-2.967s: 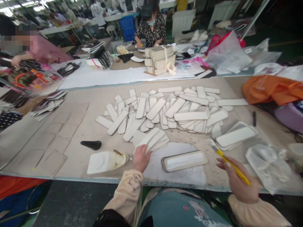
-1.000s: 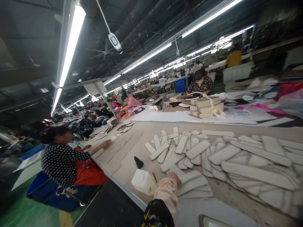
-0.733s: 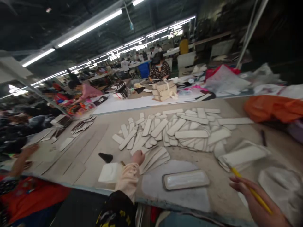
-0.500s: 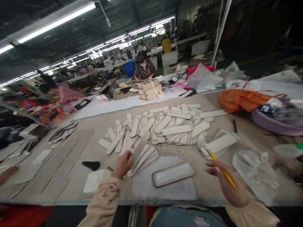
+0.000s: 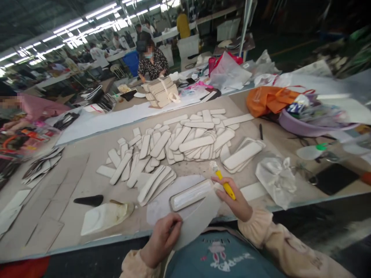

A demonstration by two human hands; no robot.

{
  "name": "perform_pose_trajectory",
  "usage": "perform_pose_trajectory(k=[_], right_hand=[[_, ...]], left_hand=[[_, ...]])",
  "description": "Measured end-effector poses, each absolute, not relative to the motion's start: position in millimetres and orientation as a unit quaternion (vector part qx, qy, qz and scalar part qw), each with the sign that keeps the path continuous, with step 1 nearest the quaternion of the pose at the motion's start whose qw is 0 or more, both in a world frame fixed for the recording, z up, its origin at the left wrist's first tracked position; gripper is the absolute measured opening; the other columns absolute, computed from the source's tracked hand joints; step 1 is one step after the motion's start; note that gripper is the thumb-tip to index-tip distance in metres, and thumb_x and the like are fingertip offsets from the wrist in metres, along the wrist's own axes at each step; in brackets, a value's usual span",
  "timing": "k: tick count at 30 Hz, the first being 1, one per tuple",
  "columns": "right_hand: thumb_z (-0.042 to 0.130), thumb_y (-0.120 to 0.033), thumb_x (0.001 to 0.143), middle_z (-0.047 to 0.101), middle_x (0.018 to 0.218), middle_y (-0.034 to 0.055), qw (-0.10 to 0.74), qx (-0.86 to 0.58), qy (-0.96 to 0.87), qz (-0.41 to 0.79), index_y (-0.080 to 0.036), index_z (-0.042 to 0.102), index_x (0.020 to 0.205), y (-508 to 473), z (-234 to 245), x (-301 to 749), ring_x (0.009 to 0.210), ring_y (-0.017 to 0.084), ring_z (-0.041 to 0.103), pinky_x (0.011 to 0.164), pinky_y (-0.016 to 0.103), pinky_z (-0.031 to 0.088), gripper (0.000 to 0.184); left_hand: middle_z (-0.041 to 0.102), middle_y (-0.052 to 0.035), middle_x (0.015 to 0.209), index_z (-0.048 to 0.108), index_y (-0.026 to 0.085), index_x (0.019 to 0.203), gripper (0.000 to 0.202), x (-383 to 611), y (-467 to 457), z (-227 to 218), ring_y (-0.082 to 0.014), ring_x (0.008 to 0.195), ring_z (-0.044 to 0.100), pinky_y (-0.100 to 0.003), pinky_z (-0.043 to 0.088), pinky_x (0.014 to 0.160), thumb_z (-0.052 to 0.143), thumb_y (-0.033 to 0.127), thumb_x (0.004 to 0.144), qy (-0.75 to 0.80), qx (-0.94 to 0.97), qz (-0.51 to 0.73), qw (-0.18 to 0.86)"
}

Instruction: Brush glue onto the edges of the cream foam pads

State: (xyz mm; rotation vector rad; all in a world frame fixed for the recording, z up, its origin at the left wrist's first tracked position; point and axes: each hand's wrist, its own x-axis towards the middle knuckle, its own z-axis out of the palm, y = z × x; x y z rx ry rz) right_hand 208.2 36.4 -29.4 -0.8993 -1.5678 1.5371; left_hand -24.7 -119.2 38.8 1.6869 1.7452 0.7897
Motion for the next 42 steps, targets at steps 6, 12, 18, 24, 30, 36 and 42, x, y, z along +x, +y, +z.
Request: perform_pose_trajectory(k=[6, 12, 18, 24, 30, 36, 42], right_hand=[[0.064, -0.036, 0.077, 0.059, 0.091, 0.0044, 0.381, -0.472, -0.615, 0.504, -0.024, 0.043, 0.089, 5, -61, 234, 0.088, 0.020, 0.061, 0.079, 0.035, 0.050, 0.027], [0.060, -0.037, 0.079, 0.058, 0.084, 0.0027, 0.337, -0.483, -0.712, 0.381, -0.023, 0.045, 0.085, 13, -77, 223, 0.079, 0.019, 0.061, 0.072, 0.031, 0.050, 0.021], [0.052, -0.035, 0.083, 0.055, 0.072, -0.0016, 0.271, -0.515, -0.747, 0.321, -0.023, 0.045, 0.084, 36, -101, 196, 0.062, 0.015, 0.058, 0.060, 0.026, 0.046, 0.014], [0.049, -0.035, 0.083, 0.057, 0.070, -0.0011, 0.217, -0.550, -0.768, 0.246, -0.023, 0.045, 0.082, 57, -119, 177, 0.061, 0.016, 0.057, 0.056, 0.025, 0.041, 0.012], [0.050, -0.038, 0.083, 0.058, 0.069, -0.0010, 0.187, -0.565, -0.768, 0.238, -0.023, 0.046, 0.083, 57, -131, 174, 0.061, 0.016, 0.058, 0.056, 0.025, 0.041, 0.016], [0.050, -0.043, 0.084, 0.059, 0.071, 0.0007, 0.179, -0.565, -0.776, 0.214, -0.022, 0.048, 0.086, 54, -141, 174, 0.062, 0.017, 0.057, 0.055, 0.027, 0.040, 0.021], [0.048, -0.040, 0.085, 0.061, 0.073, 0.0013, 0.153, -0.567, -0.787, 0.190, -0.022, 0.049, 0.086, 56, -142, 172, 0.064, 0.018, 0.058, 0.055, 0.026, 0.039, 0.018]], left_hand=[[0.065, -0.0034, 0.081, 0.060, 0.017, 0.097, 0.027, -18, -150, -12, -0.0138, 0.070, 0.058, -0.023, 0.045, 0.062, 0.061, 0.034, 0.076, 0.710, 0.322, 0.386, 0.493], [0.064, -0.0023, 0.075, 0.062, 0.014, 0.087, 0.038, -29, -159, -53, -0.0133, 0.064, 0.059, -0.024, 0.047, 0.060, 0.074, 0.038, 0.060, 0.663, 0.092, 0.439, 0.599], [0.062, 0.0002, 0.064, 0.061, 0.016, 0.077, 0.037, -66, -117, -83, -0.0142, 0.058, 0.056, -0.025, 0.043, 0.055, 0.070, 0.046, 0.058, 0.820, 0.174, 0.342, 0.425], [0.062, 0.0010, 0.063, 0.056, 0.019, 0.077, 0.035, -77, -92, -105, -0.0166, 0.059, 0.059, -0.027, 0.042, 0.059, 0.065, 0.048, 0.060, 0.869, 0.256, 0.268, 0.328], [0.062, 0.0006, 0.064, 0.054, 0.020, 0.077, 0.031, -77, -87, -107, -0.0179, 0.060, 0.059, -0.029, 0.041, 0.060, 0.062, 0.047, 0.064, 0.873, 0.276, 0.240, 0.321], [0.061, 0.0009, 0.063, 0.053, 0.020, 0.078, 0.031, -79, -86, -111, -0.0184, 0.060, 0.059, -0.030, 0.042, 0.061, 0.063, 0.045, 0.063, 0.872, 0.271, 0.243, 0.327], [0.061, 0.0012, 0.064, 0.053, 0.021, 0.079, 0.029, -79, -87, -117, -0.0173, 0.060, 0.059, -0.029, 0.042, 0.061, 0.063, 0.044, 0.066, 0.871, 0.279, 0.235, 0.328]])
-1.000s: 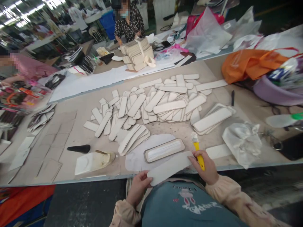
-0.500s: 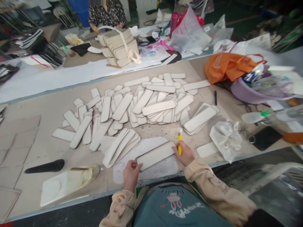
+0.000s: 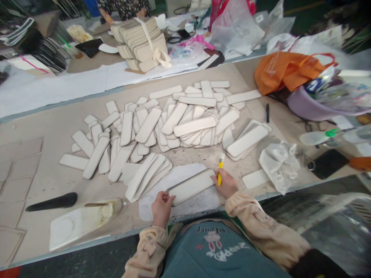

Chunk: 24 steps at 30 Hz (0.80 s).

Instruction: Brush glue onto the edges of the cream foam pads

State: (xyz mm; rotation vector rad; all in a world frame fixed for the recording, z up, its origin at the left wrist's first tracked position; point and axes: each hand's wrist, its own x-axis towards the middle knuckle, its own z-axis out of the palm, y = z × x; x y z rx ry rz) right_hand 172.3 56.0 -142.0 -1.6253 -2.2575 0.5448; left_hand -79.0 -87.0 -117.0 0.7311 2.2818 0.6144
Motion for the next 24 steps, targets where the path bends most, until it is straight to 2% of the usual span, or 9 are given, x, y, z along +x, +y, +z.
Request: perform_pose_trajectory(k=[6, 12, 24], right_hand=[[0.050, -0.042, 0.084, 0.061, 0.072, 0.0011, 0.158, -0.573, -0.785, 0.173, -0.021, 0.049, 0.087, 56, -142, 172, 0.062, 0.018, 0.058, 0.053, 0.026, 0.037, 0.021], [0.053, -0.047, 0.081, 0.060, 0.072, 0.0007, 0.174, -0.573, -0.777, 0.195, -0.022, 0.049, 0.087, 57, -149, 174, 0.062, 0.018, 0.057, 0.054, 0.027, 0.038, 0.026], [0.054, -0.043, 0.080, 0.059, 0.072, 0.0007, 0.190, -0.555, -0.765, 0.265, -0.023, 0.045, 0.084, 63, -148, 173, 0.064, 0.019, 0.058, 0.059, 0.029, 0.043, 0.022]], left_hand=[[0.059, 0.0022, 0.063, 0.051, 0.020, 0.082, 0.028, -75, -88, -115, -0.0150, 0.059, 0.057, -0.027, 0.042, 0.060, 0.064, 0.038, 0.066, 0.868, 0.269, 0.253, 0.333], [0.058, 0.0031, 0.067, 0.049, 0.018, 0.097, 0.035, -75, -100, -123, -0.0126, 0.060, 0.056, -0.026, 0.045, 0.061, 0.064, 0.032, 0.068, 0.842, 0.263, 0.319, 0.346], [0.057, 0.0026, 0.067, 0.051, 0.017, 0.095, 0.035, -72, -102, -121, -0.0124, 0.061, 0.056, -0.026, 0.046, 0.061, 0.065, 0.030, 0.066, 0.843, 0.257, 0.327, 0.340]])
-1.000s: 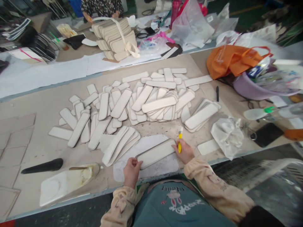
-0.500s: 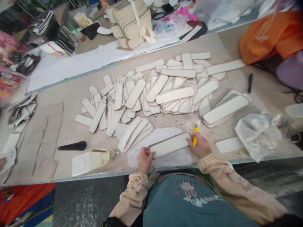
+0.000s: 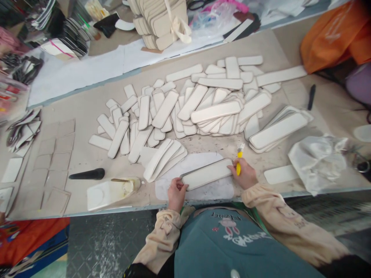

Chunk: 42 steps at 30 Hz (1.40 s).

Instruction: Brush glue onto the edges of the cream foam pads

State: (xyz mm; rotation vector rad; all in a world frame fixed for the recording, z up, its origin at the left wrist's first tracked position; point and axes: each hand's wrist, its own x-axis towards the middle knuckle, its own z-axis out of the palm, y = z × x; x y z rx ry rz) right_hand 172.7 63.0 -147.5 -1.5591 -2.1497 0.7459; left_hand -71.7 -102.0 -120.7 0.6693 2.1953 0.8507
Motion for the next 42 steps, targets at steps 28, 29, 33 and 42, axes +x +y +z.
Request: perform_pose_trajectory(k=[28, 29, 33, 42], right_hand=[[0.046, -0.023, 0.087, 0.061, 0.105, 0.0079, 0.255, -0.339, -0.868, 0.257, -0.025, 0.058, 0.098, 38, -125, 158, 0.096, 0.021, 0.056, 0.083, 0.037, 0.047, 0.015], [0.044, -0.022, 0.088, 0.060, 0.107, 0.0080, 0.252, -0.296, -0.881, 0.271, -0.025, 0.058, 0.100, 31, -125, 150, 0.098, 0.020, 0.056, 0.082, 0.036, 0.048, 0.018], [0.042, -0.023, 0.090, 0.055, 0.118, 0.0094, 0.201, -0.185, -0.921, 0.276, -0.021, 0.058, 0.098, 11, -135, 122, 0.114, 0.020, 0.048, 0.091, 0.038, 0.045, 0.018], [0.045, -0.025, 0.091, 0.050, 0.128, 0.0155, 0.205, -0.208, -0.929, 0.227, -0.017, 0.056, 0.098, 33, -161, 153, 0.127, 0.022, 0.038, 0.100, 0.045, 0.039, 0.015]], left_hand=[[0.057, 0.0023, 0.065, 0.052, 0.018, 0.094, 0.044, -76, -96, -121, -0.0171, 0.059, 0.059, -0.032, 0.048, 0.061, 0.064, 0.046, 0.062, 0.847, 0.294, 0.291, 0.333], [0.057, 0.0023, 0.065, 0.052, 0.018, 0.094, 0.045, -76, -96, -120, -0.0172, 0.059, 0.059, -0.032, 0.048, 0.061, 0.064, 0.046, 0.062, 0.848, 0.294, 0.289, 0.333], [0.057, 0.0027, 0.065, 0.052, 0.019, 0.094, 0.045, -76, -95, -120, -0.0174, 0.059, 0.059, -0.032, 0.048, 0.060, 0.063, 0.047, 0.061, 0.850, 0.295, 0.279, 0.335], [0.056, 0.0036, 0.064, 0.050, 0.019, 0.094, 0.041, -77, -96, -123, -0.0170, 0.059, 0.057, -0.031, 0.045, 0.061, 0.060, 0.044, 0.064, 0.849, 0.311, 0.264, 0.336]])
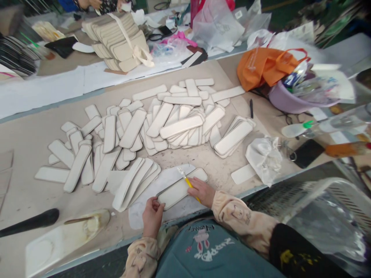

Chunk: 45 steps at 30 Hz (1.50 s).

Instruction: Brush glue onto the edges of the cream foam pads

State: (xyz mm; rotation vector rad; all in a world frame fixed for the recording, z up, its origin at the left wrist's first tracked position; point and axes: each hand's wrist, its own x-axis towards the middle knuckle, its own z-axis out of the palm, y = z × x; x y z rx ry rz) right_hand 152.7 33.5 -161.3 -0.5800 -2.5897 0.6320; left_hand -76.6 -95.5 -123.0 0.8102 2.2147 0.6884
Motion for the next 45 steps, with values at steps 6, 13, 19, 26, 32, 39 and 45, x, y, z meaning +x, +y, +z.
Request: perform_pose_trajectory(k=[6, 13, 19, 26, 32, 39, 45], right_hand=[[0.048, -0.020, 0.088, 0.052, 0.127, 0.0137, 0.230, -0.268, -0.910, 0.219, -0.020, 0.055, 0.103, 59, -162, 195, 0.122, 0.023, 0.045, 0.099, 0.046, 0.041, 0.016], [0.057, -0.029, 0.083, 0.062, 0.116, 0.0092, 0.289, -0.426, -0.824, 0.239, -0.021, 0.055, 0.101, 62, -164, 194, 0.105, 0.023, 0.059, 0.090, 0.038, 0.048, 0.020], [0.054, -0.031, 0.083, 0.066, 0.101, 0.0049, 0.272, -0.491, -0.784, 0.264, -0.023, 0.052, 0.101, 67, -160, 186, 0.090, 0.022, 0.063, 0.078, 0.034, 0.051, 0.020], [0.053, -0.027, 0.083, 0.065, 0.099, 0.0052, 0.289, -0.449, -0.810, 0.243, -0.024, 0.051, 0.100, 71, -158, 186, 0.093, 0.022, 0.061, 0.082, 0.036, 0.049, 0.017], [0.054, -0.024, 0.081, 0.064, 0.098, 0.0044, 0.292, -0.451, -0.810, 0.233, -0.024, 0.051, 0.098, 70, -155, 185, 0.093, 0.022, 0.060, 0.082, 0.036, 0.049, 0.017], [0.054, -0.026, 0.078, 0.061, 0.088, 0.0031, 0.300, -0.452, -0.795, 0.272, -0.024, 0.050, 0.093, 71, -140, 182, 0.081, 0.020, 0.062, 0.074, 0.033, 0.051, 0.016], [0.059, -0.025, 0.076, 0.060, 0.097, 0.0046, 0.342, -0.429, -0.710, 0.443, -0.025, 0.043, 0.097, 63, -82, 165, 0.079, 0.018, 0.062, 0.073, 0.033, 0.053, 0.026]], left_hand=[[0.054, 0.0051, 0.062, 0.049, 0.020, 0.093, 0.035, -73, -95, -121, -0.0151, 0.057, 0.054, -0.028, 0.042, 0.058, 0.061, 0.036, 0.065, 0.851, 0.295, 0.276, 0.337], [0.052, 0.0055, 0.063, 0.050, 0.019, 0.095, 0.030, -71, -99, -125, -0.0118, 0.058, 0.052, -0.024, 0.041, 0.059, 0.060, 0.024, 0.067, 0.852, 0.285, 0.286, 0.334], [0.054, 0.0046, 0.066, 0.052, 0.018, 0.106, 0.038, -73, -104, -130, -0.0119, 0.060, 0.053, -0.025, 0.044, 0.061, 0.060, 0.024, 0.069, 0.848, 0.306, 0.288, 0.322], [0.055, 0.0004, 0.073, 0.060, 0.018, 0.109, 0.040, -75, -107, -139, -0.0148, 0.068, 0.055, -0.031, 0.047, 0.070, 0.059, 0.026, 0.070, 0.852, 0.356, 0.268, 0.276], [0.054, -0.0010, 0.075, 0.062, 0.017, 0.106, 0.038, -75, -106, -138, -0.0153, 0.066, 0.054, -0.033, 0.048, 0.069, 0.060, 0.025, 0.068, 0.851, 0.371, 0.274, 0.252], [0.049, -0.0024, 0.087, 0.060, 0.018, 0.104, 0.035, -70, -104, -130, -0.0119, 0.060, 0.051, -0.034, 0.050, 0.071, 0.057, 0.023, 0.070, 0.845, 0.386, 0.286, 0.235], [0.051, -0.0065, 0.099, 0.055, 0.018, 0.109, 0.037, -68, -114, -123, -0.0157, 0.073, 0.055, -0.037, 0.050, 0.077, 0.055, 0.022, 0.072, 0.831, 0.407, 0.296, 0.237]])
